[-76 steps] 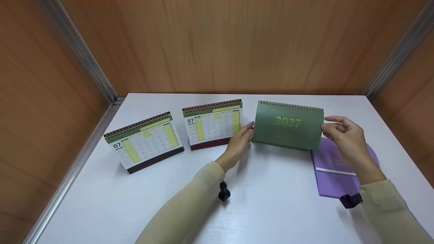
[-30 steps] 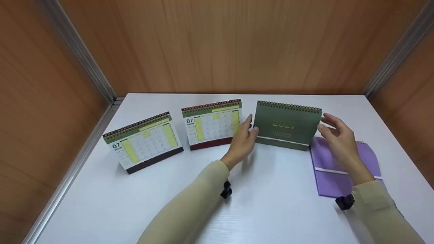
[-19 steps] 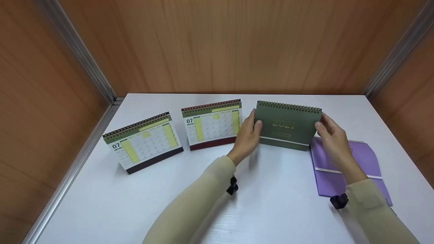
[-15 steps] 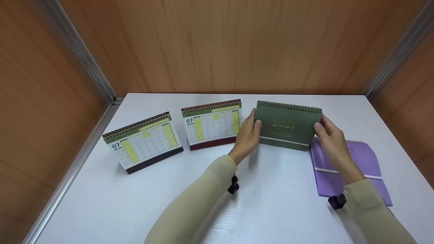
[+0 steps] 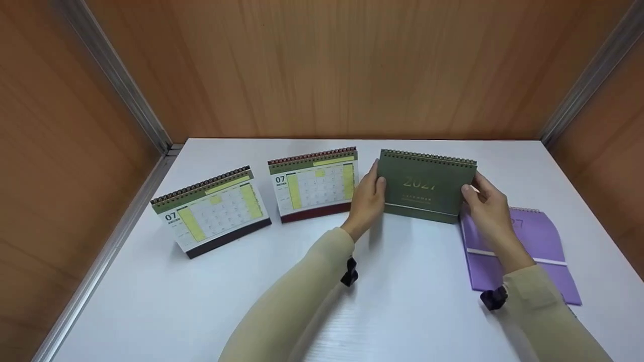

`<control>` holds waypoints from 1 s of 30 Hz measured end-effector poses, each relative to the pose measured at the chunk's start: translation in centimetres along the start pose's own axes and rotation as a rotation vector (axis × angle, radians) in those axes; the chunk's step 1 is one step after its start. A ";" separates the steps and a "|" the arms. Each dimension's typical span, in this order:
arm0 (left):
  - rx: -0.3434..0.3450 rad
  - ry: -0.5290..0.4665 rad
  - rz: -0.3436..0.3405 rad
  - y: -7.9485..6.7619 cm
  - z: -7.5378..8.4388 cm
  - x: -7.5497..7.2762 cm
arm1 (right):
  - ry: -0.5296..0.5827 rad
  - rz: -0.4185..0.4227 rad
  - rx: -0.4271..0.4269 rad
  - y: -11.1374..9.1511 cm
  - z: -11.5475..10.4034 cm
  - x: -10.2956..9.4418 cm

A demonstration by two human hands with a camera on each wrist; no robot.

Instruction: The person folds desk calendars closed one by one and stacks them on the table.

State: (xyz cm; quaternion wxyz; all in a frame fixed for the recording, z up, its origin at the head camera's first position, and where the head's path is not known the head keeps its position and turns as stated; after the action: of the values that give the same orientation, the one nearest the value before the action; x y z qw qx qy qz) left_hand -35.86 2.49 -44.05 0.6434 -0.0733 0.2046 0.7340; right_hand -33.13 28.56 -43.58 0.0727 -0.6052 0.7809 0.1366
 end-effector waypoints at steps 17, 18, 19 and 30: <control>0.015 0.044 0.046 -0.6 0.3 -1.0 | -0.071 0.087 -0.025 -0.1 -0.5 -0.4; 0.020 0.043 0.049 -0.7 0.5 -1.1 | -0.071 0.088 -0.024 -0.1 -0.6 -0.5; 0.027 0.042 0.054 -0.8 0.8 -1.2 | -0.066 0.088 -0.021 -0.2 -0.8 -0.6; 0.044 -0.039 0.046 -2.1 2.7 -3.1 | -0.053 0.042 -0.143 -1.0 -3.7 -1.6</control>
State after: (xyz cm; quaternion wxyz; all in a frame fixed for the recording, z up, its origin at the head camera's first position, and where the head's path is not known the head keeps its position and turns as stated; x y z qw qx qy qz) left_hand -32.91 0.88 -40.86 0.6318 -0.0400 0.2099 0.7451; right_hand -31.54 28.71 -39.73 0.0472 -0.5886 0.7794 0.2096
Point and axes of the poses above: each hand's wrist, its own y-axis towards the middle knuckle, its own x-axis out of the palm, z = x × y, the point moved 7 cm from there along y, towards the middle knuckle, and after that the axes turned 12 degrees about z, right-handed, at the moved point
